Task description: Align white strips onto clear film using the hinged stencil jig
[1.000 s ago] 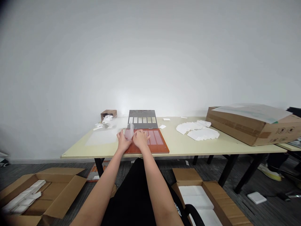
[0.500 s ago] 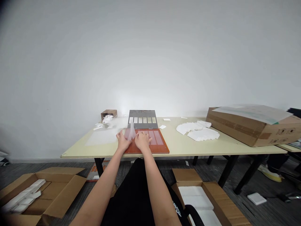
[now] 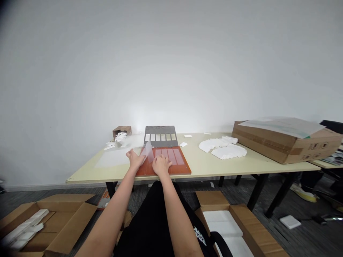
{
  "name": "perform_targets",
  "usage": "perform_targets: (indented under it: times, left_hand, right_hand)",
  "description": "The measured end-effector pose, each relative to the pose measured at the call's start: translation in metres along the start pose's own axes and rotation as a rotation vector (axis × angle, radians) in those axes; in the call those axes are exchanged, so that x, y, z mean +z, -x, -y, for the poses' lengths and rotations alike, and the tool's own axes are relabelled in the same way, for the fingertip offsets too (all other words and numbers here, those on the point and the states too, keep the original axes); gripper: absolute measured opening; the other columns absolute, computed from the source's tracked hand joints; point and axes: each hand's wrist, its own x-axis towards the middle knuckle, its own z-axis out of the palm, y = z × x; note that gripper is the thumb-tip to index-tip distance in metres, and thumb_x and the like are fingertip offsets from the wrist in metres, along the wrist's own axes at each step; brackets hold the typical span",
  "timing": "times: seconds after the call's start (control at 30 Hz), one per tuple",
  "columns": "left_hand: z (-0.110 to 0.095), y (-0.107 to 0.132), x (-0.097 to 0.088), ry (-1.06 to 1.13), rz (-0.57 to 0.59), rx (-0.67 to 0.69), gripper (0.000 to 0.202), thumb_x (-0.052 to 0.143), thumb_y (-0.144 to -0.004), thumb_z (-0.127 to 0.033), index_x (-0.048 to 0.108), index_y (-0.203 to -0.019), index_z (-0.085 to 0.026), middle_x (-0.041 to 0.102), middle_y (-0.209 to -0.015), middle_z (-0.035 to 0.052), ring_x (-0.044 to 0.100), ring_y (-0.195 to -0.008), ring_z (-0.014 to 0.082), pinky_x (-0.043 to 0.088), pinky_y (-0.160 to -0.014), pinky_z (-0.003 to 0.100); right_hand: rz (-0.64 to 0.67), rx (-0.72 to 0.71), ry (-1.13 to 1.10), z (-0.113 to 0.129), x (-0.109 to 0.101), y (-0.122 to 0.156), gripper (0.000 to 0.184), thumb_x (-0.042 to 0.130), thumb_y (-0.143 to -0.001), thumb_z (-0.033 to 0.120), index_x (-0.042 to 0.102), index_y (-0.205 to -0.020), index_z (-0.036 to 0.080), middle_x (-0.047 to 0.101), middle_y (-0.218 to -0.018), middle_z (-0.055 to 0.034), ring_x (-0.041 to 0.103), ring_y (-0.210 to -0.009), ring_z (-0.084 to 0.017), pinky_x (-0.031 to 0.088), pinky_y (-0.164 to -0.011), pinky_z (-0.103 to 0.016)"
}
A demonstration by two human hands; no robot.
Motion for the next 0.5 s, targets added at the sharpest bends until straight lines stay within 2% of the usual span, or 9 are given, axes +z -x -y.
perform_targets:
  times: [0.2,0.5]
  left_hand:
    - [-0.008,-0.011,-0.005,-0.047,-0.039,0.011,0.040,0.061,-0.093,-0.036,0.055,-0.128,-0.017,0.057,-0.130,0.0110,0.060,-0.111,0.0246,0.054,-0.092,0.047]
    - [-0.015,-0.021,-0.008,-0.053,-0.061,0.049,0.042,0.061,-0.092,-0.036,0.054,-0.130,-0.017,0.055,-0.133,0.0117,0.059,-0.114,0.0258,0.053,-0.094,0.048]
  right_hand:
    - [-0.026,-0.012,0.085,0.005,0.013,0.010,0.038,0.035,-0.095,0.027,0.069,-0.107,0.016,0.060,-0.122,-0.0184,0.047,-0.112,-0.032,0.026,-0.096,-0.056]
    - [-0.076,-0.004,0.144,0.006,0.015,0.017,0.034,0.045,-0.088,0.027,0.070,-0.108,0.013,0.059,-0.121,-0.0204,0.043,-0.115,-0.033,0.024,-0.097,-0.054]
